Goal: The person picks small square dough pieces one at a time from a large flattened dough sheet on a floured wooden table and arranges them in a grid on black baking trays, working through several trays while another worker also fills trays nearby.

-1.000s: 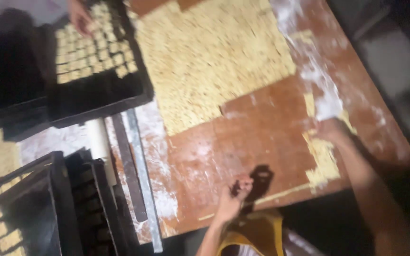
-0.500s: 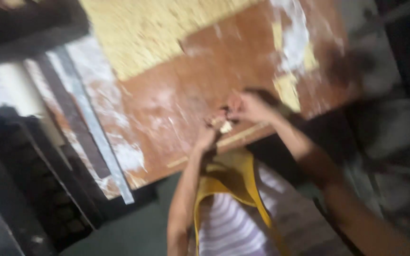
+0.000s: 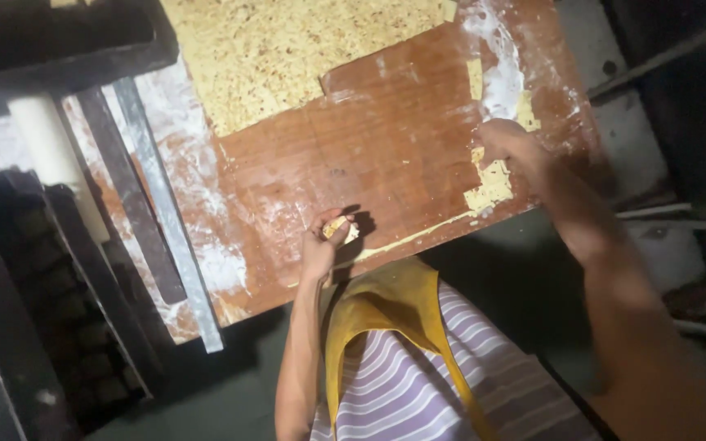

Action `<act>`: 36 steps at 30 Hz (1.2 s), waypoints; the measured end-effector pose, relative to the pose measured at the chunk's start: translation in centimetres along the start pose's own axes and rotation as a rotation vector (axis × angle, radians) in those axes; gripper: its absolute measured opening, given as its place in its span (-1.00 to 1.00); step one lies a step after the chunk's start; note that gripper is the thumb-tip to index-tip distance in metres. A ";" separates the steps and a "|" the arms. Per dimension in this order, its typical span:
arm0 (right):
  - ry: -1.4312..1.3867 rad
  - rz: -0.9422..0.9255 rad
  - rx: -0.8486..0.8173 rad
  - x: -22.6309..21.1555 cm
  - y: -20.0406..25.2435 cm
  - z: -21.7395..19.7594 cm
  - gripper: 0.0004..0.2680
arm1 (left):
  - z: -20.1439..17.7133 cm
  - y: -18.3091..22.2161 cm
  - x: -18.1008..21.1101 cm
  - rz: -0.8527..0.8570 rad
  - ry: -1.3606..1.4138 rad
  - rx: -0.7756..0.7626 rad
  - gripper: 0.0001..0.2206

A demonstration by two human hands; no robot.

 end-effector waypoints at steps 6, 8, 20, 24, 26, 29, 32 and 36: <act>0.175 0.032 -0.134 -8.3 3.4 -6.6 -0.69 | -2.0 4.6 0.7 0.052 0.134 0.132 -0.69; -0.272 -0.051 -0.134 -10.5 3.4 -7.3 -0.77 | -2.2 6.8 1.7 -0.133 0.239 0.165 -0.67; -0.951 -0.404 -0.377 -34.3 -0.7 1.8 -0.67 | -6.9 15.1 -1.3 0.196 0.345 0.503 -0.62; -0.869 -0.564 -0.400 -46.6 1.1 3.6 -0.69 | -10.7 20.8 -1.3 0.327 0.480 0.536 -0.60; -0.872 -0.585 -0.395 -53.4 2.5 4.1 -0.75 | -12.7 23.9 -1.4 0.386 0.562 0.484 -0.60; -0.870 -0.799 -0.475 -65.4 5.3 5.7 -0.73 | -16.7 31.0 -2.7 0.525 0.610 0.537 -0.62; -0.867 -0.871 -0.552 -78.3 9.1 7.4 -0.69 | -21.5 39.4 -3.7 0.501 0.613 0.722 -0.60; -0.727 -0.999 -0.508 -91.5 9.9 10.1 -0.73 | -27.2 47.8 -8.4 0.553 0.578 0.914 -0.59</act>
Point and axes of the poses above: each hand's wrist, its own y-axis away from the middle knuckle, its own z-axis out of the palm, x = y × z, the point moved 1 cm from there along -y, towards the middle knuckle, and after that the axes turned 8 degrees about -y, right-handed, at the moved point
